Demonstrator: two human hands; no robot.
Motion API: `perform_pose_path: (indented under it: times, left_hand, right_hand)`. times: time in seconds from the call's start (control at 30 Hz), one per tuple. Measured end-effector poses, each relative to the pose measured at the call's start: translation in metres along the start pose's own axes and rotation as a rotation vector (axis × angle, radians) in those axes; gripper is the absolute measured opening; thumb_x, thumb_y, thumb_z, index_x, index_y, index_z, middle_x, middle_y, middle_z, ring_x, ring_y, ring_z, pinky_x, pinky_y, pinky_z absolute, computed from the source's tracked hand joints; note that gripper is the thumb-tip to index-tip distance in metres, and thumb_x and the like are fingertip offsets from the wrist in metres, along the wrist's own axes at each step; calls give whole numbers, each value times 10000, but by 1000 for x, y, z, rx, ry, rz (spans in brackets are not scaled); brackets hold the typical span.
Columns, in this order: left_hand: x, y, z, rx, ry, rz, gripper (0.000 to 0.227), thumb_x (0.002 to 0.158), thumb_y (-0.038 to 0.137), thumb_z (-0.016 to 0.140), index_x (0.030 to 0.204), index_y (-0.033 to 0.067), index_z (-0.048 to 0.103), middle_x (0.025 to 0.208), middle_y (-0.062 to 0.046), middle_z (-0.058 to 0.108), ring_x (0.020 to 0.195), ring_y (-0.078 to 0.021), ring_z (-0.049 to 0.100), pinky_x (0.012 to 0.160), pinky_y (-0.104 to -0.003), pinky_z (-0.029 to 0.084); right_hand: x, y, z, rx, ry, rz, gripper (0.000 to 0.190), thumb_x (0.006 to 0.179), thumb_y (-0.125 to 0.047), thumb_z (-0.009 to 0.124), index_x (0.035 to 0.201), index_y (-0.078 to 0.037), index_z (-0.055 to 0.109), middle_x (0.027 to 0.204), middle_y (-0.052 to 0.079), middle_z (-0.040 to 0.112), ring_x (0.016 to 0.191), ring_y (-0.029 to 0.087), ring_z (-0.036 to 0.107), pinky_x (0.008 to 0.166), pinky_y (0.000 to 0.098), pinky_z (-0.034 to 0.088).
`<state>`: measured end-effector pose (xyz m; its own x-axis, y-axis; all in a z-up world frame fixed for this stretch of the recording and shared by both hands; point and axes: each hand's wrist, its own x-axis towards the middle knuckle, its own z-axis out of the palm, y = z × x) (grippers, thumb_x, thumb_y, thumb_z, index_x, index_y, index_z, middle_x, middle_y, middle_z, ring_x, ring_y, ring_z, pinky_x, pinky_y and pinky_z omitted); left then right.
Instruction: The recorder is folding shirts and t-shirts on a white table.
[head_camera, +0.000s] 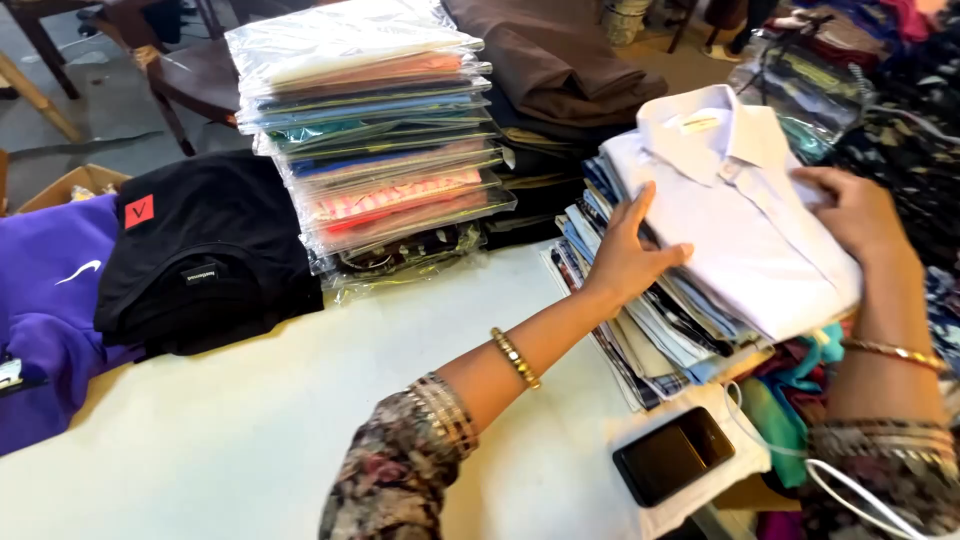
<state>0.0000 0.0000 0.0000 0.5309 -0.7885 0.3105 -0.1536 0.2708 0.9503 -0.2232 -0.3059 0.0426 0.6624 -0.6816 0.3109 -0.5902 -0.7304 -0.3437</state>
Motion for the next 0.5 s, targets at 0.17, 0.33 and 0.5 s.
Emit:
perform_pose_path:
  times: [0.17,0.33,0.5]
  left_hand:
    - [13,42,-27,347,169,392,614,954,374,724,1508,250,489,1489,-92,450,1358,-284,480,1169,-386,399]
    - [53,54,-12,924,-5,667,610,982,658,574,1517,376,493,1700,1,306,1617,-311,206,1332,-600,182]
    - [60,15,-32,1236,-315,337,750,941,774,427,1600,447,279,1727,30,57,1598,-296,-39,1203,-753,23]
  right_hand:
    - [-4,-72,-24,33,177,-65,535,934,-161,735,1464,-154,665,1334,160,690,1116,330,634,981,414,506]
    - [34,-100,0,3,53,-360,665,944,-349,750,1530,-117,540,1589,198,487,1515,357,381,1228,472,279]
    - [24,-119,28,8,-266,-192,878,917,-506,631,1652,-191,266,1696,200,158,1560,334,75,1213,463,118]
